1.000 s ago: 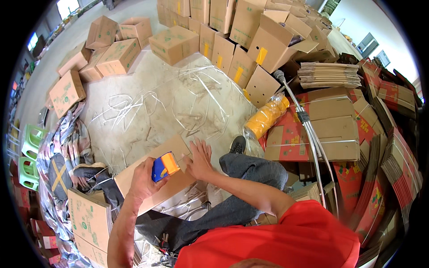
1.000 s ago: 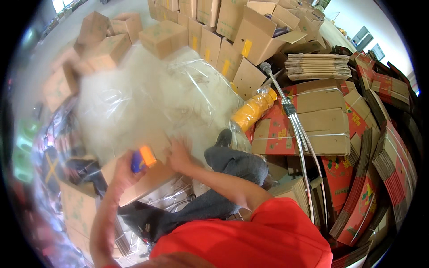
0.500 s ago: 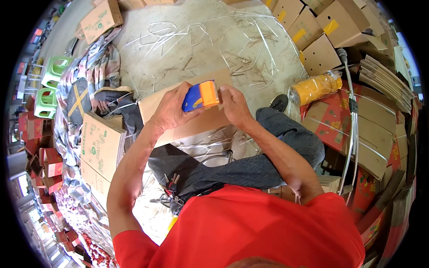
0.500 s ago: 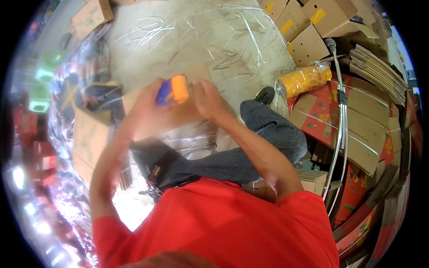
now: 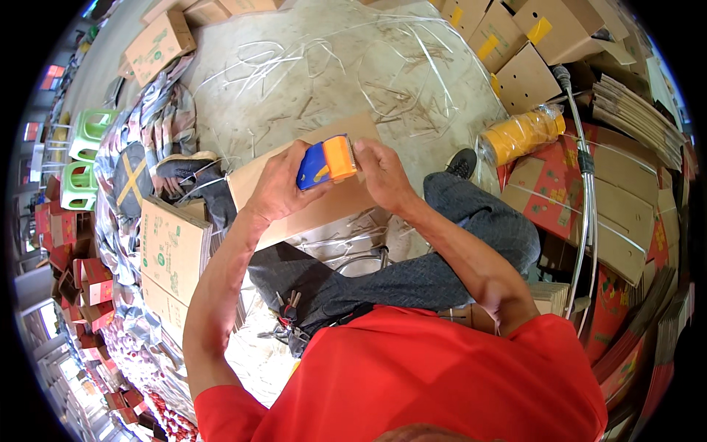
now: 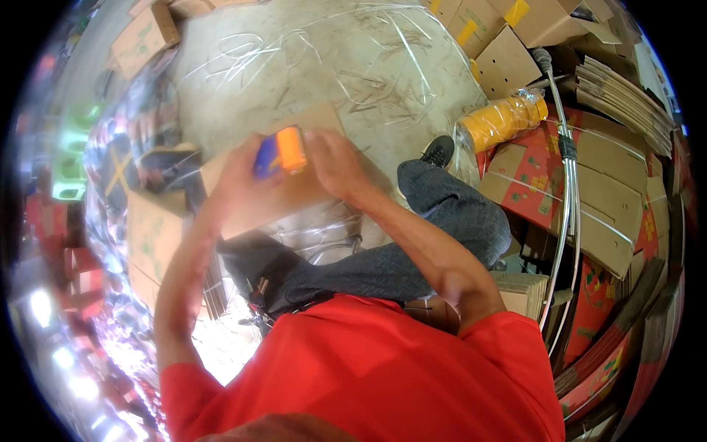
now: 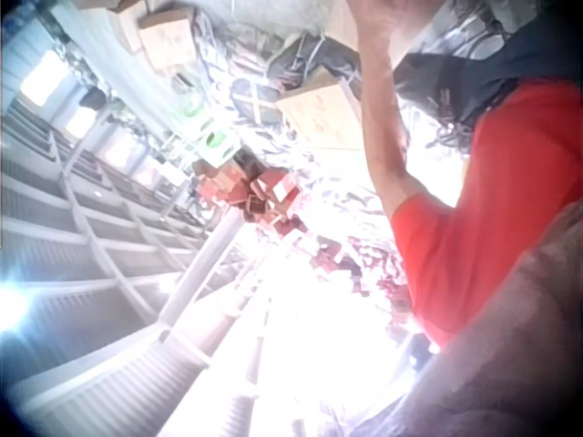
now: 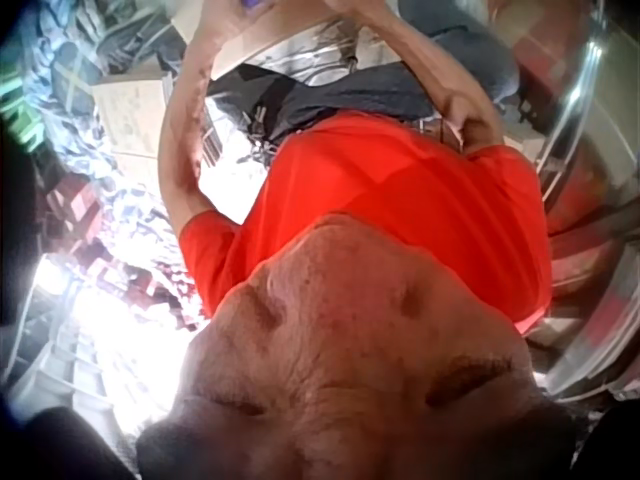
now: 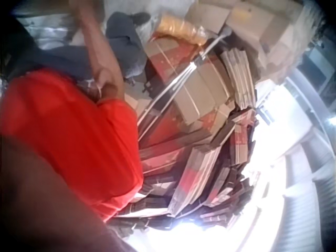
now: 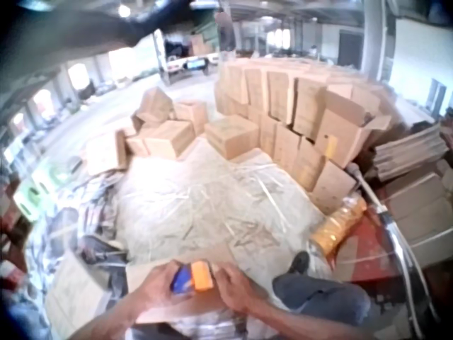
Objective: The person assembles small cardboard boxes by folding the flaps and sealing them with a tape dispenser. The person repeatedly picks up flat cardboard sheets, folds them into box shapes, and secures the seams with tape before placing the finished boxes aside.
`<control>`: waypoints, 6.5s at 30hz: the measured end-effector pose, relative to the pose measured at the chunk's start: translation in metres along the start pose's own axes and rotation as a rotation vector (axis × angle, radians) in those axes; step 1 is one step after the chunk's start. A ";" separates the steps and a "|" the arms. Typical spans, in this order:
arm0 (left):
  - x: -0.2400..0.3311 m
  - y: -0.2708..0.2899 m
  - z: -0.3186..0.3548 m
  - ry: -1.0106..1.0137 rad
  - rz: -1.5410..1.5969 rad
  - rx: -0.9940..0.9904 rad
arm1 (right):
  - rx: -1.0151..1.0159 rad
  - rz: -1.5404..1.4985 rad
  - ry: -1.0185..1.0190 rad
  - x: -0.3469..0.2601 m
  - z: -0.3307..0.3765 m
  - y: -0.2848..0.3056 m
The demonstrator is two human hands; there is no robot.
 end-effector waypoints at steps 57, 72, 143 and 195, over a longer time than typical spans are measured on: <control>0.043 -0.009 -0.018 -0.203 -0.467 -0.237 | -0.082 -0.023 -0.367 0.147 -0.048 0.162; 0.053 -0.039 -0.036 -0.220 -0.609 -0.290 | -0.036 0.001 -0.388 0.219 -0.013 0.145; 0.041 -0.059 -0.050 -0.274 -0.659 -0.241 | 0.043 0.130 -0.329 0.122 -0.009 0.025; -0.186 -0.020 0.066 -0.303 0.014 0.333 | 0.024 0.802 -0.144 0.102 -0.093 0.160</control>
Point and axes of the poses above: each hand's wrist, its own z-axis away from the middle knuckle, its own y-axis out of the back of the hand, x = y × z, the point moved 10 cm from there along -z, towards the middle knuckle, and after that the axes turned 4 degrees about y, right-handed, at the moved point
